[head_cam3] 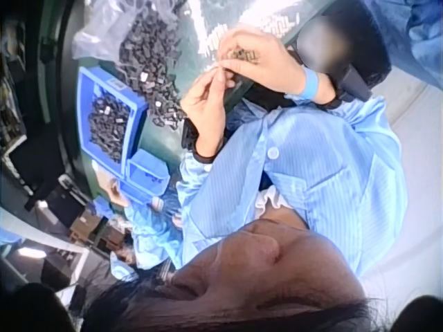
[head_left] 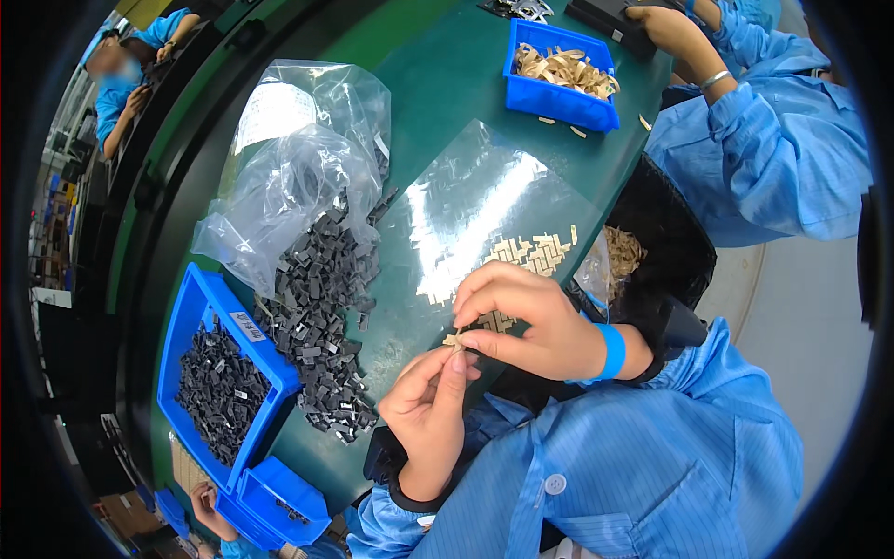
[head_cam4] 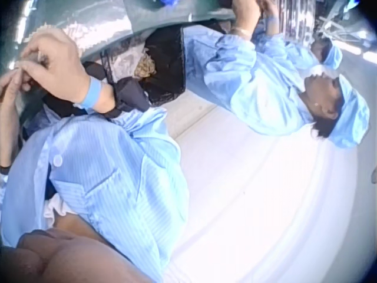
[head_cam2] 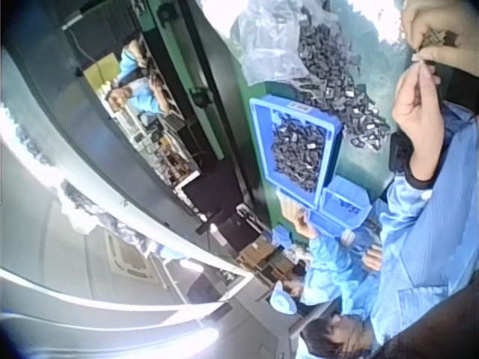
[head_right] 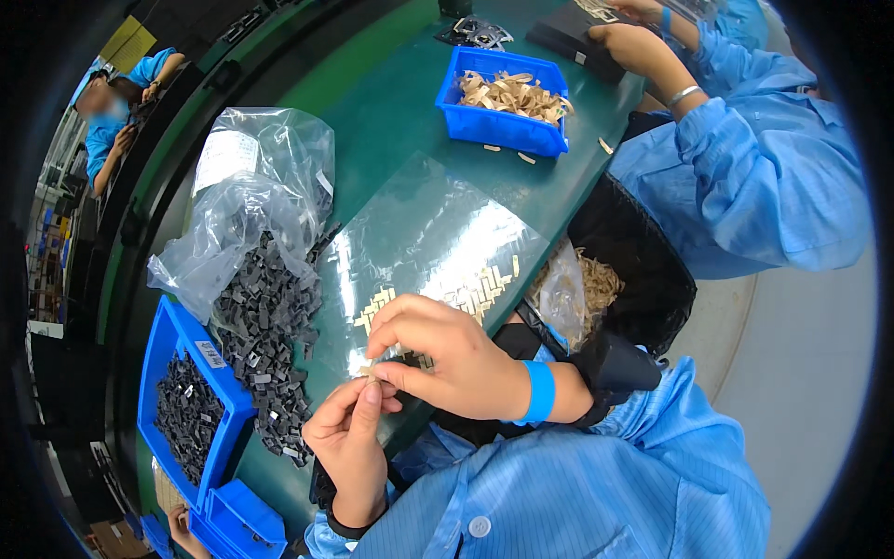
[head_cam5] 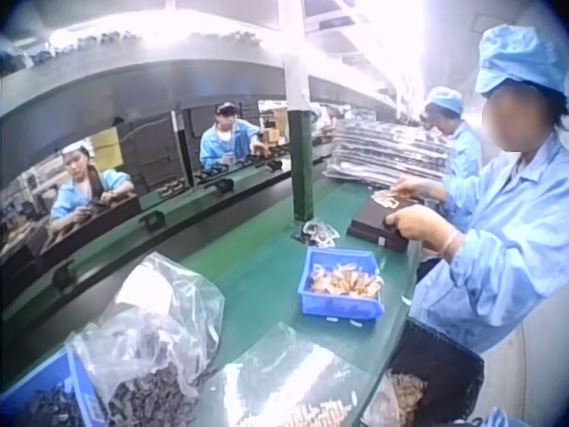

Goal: Assembling small plastic and metal components at a factory workbench.

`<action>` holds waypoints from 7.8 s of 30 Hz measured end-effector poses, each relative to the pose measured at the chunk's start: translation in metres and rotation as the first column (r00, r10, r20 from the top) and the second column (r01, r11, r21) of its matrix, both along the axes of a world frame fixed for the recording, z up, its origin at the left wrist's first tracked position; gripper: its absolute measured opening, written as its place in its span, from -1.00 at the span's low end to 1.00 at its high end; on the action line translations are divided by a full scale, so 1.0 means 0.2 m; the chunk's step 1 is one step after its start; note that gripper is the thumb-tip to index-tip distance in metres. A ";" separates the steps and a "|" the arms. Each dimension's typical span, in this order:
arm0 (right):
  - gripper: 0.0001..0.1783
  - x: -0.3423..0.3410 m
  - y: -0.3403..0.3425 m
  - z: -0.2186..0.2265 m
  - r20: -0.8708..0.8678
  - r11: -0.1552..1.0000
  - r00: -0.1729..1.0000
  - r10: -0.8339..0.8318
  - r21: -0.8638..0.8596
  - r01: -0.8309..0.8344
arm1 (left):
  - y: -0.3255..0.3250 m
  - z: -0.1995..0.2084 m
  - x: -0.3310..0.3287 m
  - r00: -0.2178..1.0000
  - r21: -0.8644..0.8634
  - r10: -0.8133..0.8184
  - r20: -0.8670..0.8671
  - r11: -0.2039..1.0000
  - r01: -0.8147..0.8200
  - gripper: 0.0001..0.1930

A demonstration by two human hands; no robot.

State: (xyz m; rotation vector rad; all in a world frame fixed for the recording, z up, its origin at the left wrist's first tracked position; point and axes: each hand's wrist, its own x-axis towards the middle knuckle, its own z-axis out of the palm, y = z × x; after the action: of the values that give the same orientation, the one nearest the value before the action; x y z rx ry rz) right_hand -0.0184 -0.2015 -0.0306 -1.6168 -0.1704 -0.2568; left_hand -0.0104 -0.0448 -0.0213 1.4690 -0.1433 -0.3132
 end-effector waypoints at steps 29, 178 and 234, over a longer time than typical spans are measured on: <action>-0.90 -0.02 -0.03 0.07 0.168 0.893 0.955 0.245 -0.423 -0.155 | 0.11 0.07 -0.02 0.902 0.384 -0.255 0.348 0.917 0.110 -0.87; -0.92 0.00 0.12 0.08 -0.079 0.884 0.979 0.188 0.448 -0.134 | 0.18 0.07 0.04 0.852 -0.651 -0.337 -0.400 0.759 -0.006 -0.72; -0.97 -0.05 0.17 0.05 -0.152 0.719 0.955 0.256 0.690 -0.083 | 0.15 0.07 -0.01 0.953 -0.358 0.047 -0.301 0.920 -0.158 -0.76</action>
State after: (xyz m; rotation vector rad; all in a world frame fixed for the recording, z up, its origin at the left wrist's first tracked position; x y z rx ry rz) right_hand -0.0287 -0.1678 -0.0214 -0.8706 -0.0285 0.0324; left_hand -0.0115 -0.0155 -0.0065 1.0284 0.1058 -0.3853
